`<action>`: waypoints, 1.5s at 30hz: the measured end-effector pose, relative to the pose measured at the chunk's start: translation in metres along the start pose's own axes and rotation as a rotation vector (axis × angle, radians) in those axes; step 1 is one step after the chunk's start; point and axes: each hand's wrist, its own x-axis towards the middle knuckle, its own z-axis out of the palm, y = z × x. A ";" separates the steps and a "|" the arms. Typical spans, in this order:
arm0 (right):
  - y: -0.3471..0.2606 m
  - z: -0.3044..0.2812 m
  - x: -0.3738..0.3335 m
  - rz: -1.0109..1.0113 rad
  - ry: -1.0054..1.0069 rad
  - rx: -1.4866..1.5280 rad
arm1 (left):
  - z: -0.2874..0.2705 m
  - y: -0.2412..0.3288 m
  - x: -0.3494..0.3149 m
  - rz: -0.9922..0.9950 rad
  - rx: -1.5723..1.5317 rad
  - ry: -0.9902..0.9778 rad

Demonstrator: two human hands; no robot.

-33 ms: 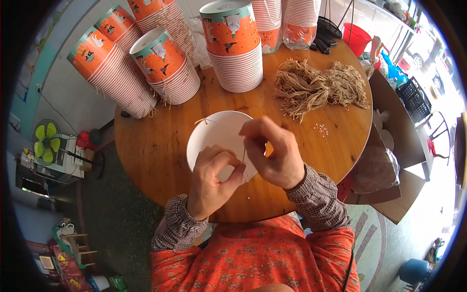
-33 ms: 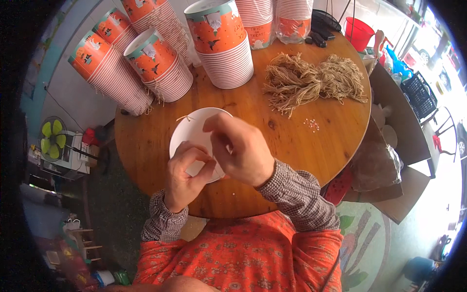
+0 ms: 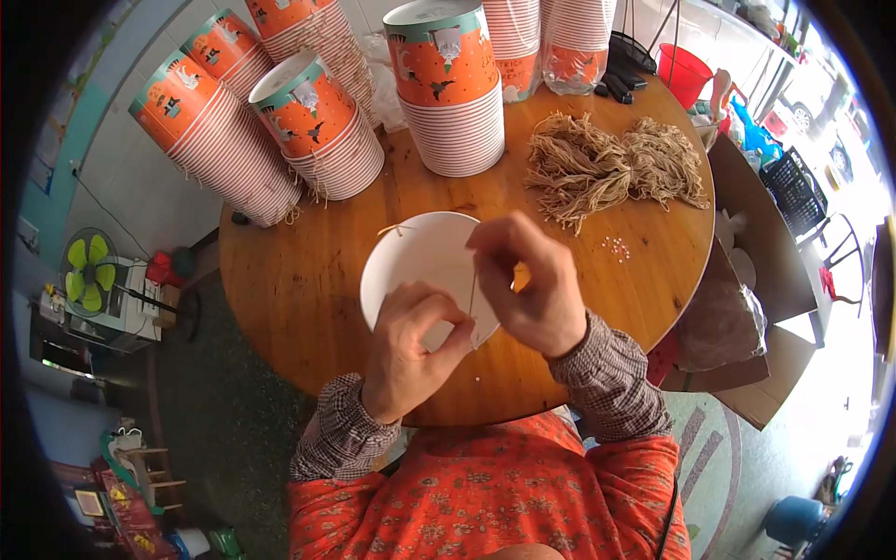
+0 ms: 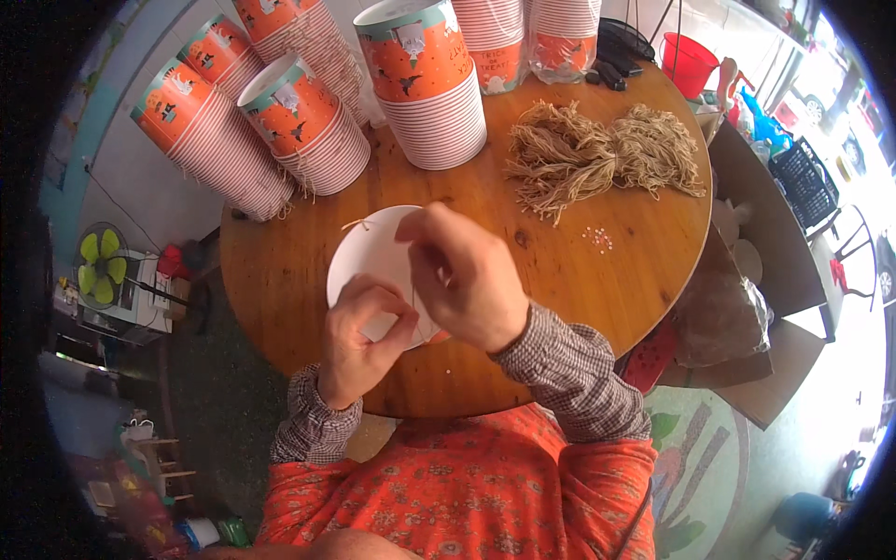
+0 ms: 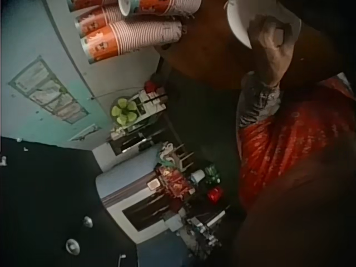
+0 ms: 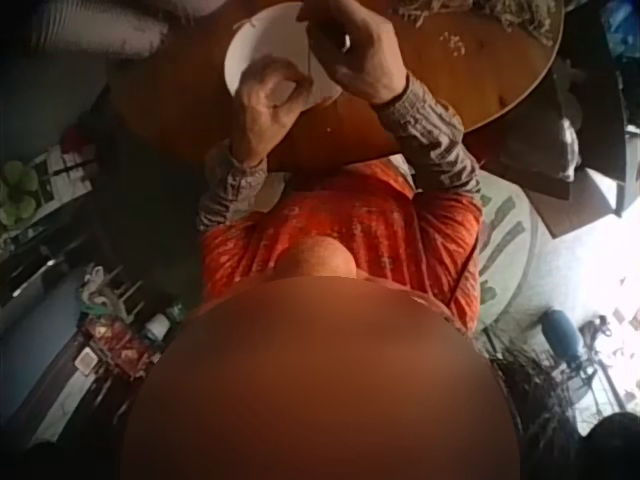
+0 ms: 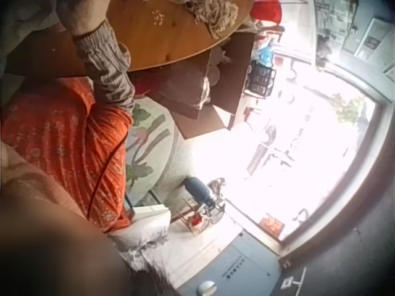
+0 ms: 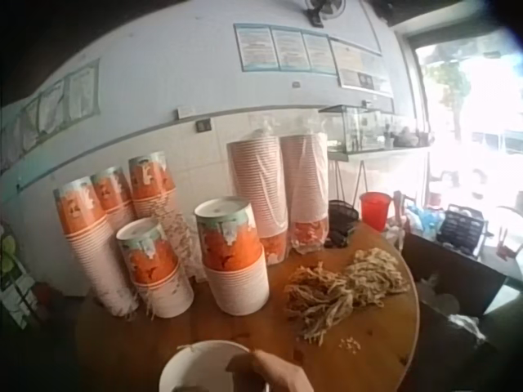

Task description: Attaching thin yellow strings through holes in decorated paper cups.

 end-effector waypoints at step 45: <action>0.126 0.003 -0.038 0.184 -0.579 0.044 | -0.079 -0.140 0.038 -0.235 -0.161 0.667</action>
